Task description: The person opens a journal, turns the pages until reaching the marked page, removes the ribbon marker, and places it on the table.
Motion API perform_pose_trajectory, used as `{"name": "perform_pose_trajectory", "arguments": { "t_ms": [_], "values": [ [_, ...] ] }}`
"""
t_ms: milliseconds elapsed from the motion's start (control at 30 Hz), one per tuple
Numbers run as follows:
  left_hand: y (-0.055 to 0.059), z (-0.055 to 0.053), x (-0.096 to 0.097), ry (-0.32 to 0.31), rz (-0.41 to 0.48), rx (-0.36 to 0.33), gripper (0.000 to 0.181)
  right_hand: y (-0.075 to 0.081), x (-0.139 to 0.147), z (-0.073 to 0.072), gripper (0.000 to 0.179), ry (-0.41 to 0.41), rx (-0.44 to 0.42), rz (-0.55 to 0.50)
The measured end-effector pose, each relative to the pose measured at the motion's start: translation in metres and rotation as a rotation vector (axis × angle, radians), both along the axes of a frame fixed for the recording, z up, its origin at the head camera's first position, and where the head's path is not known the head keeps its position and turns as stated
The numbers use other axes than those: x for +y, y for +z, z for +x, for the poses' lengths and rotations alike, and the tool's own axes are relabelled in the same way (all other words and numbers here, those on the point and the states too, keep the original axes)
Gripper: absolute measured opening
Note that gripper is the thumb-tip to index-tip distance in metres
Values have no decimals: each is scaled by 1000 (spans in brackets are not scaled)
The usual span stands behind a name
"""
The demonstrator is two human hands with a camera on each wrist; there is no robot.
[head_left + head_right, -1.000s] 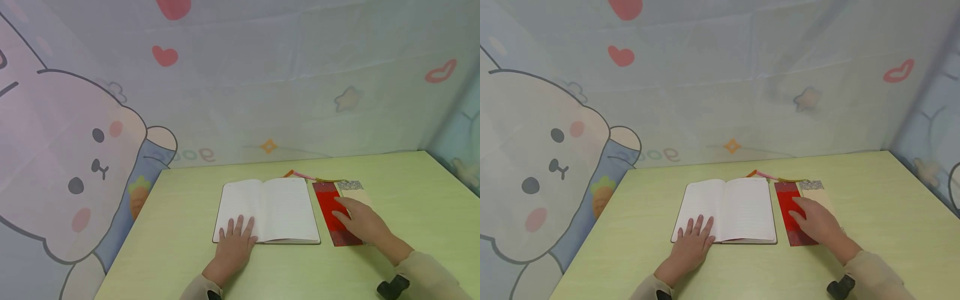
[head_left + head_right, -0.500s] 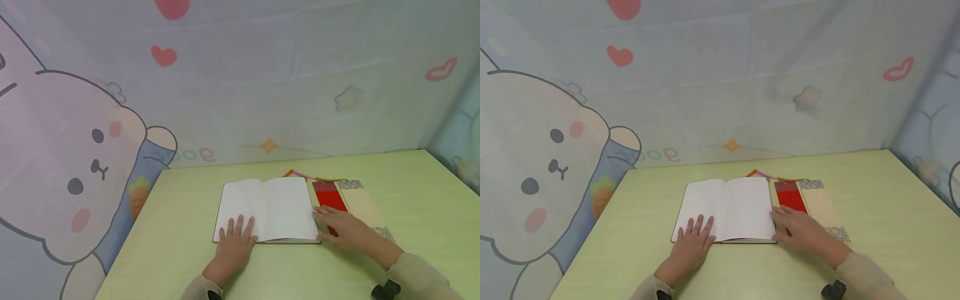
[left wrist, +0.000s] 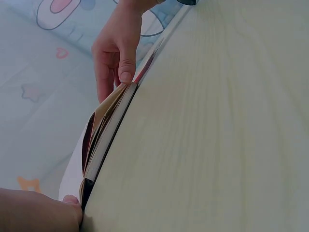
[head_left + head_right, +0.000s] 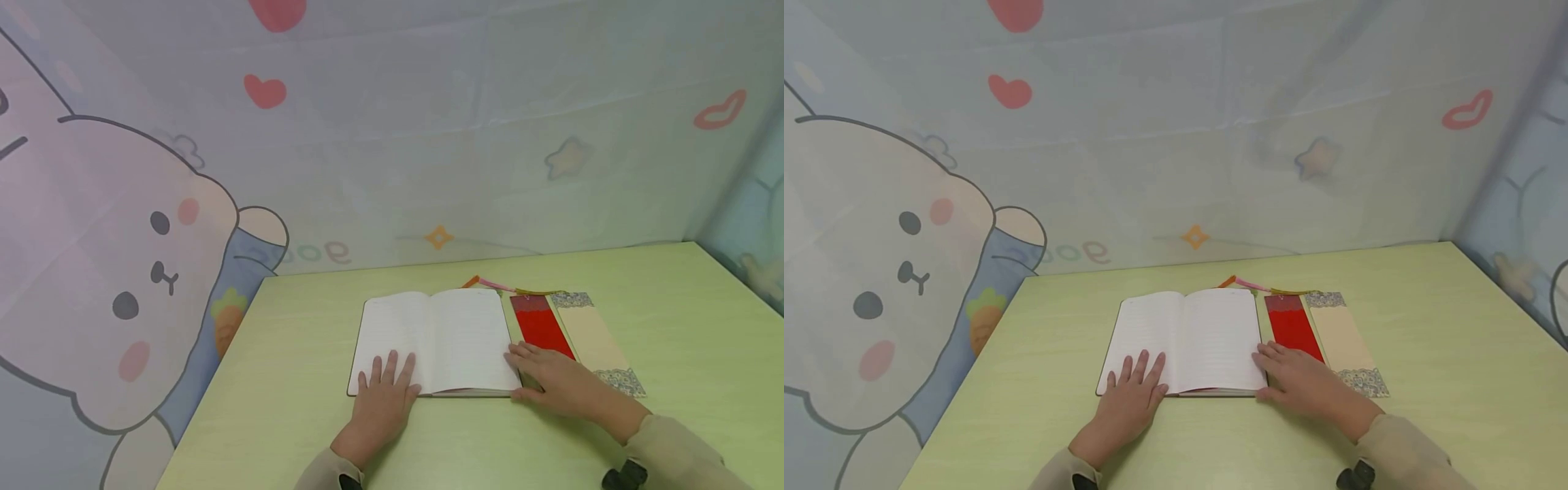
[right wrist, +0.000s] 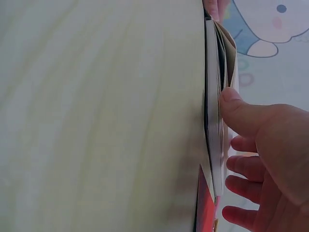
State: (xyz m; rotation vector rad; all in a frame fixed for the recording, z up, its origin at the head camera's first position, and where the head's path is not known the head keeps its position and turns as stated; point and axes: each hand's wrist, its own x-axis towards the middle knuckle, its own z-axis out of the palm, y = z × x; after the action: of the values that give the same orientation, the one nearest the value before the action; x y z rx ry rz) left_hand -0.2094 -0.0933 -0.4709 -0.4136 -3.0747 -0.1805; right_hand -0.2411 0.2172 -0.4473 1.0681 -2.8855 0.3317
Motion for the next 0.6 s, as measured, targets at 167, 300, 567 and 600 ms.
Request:
{"name": "perform_pose_trajectory", "arguments": {
  "t_ms": [167, 300, 567, 600],
  "values": [
    [1, 0, 0, 1, 6, -6, 51, 1, -1, 1, 58, 4, 5, 6],
    [2, -1, 0, 7, 17, -21, 51, 2, -2, 2, 43, 65, 75, -2],
    [1, -3, 0, 15, 7, -30, 53, 7, -6, 3, 31, 153, 280, -41],
    [1, -3, 0, 13, 7, -32, 53, 7, -6, 3, 30, 159, 297, -56]
  ]
}}
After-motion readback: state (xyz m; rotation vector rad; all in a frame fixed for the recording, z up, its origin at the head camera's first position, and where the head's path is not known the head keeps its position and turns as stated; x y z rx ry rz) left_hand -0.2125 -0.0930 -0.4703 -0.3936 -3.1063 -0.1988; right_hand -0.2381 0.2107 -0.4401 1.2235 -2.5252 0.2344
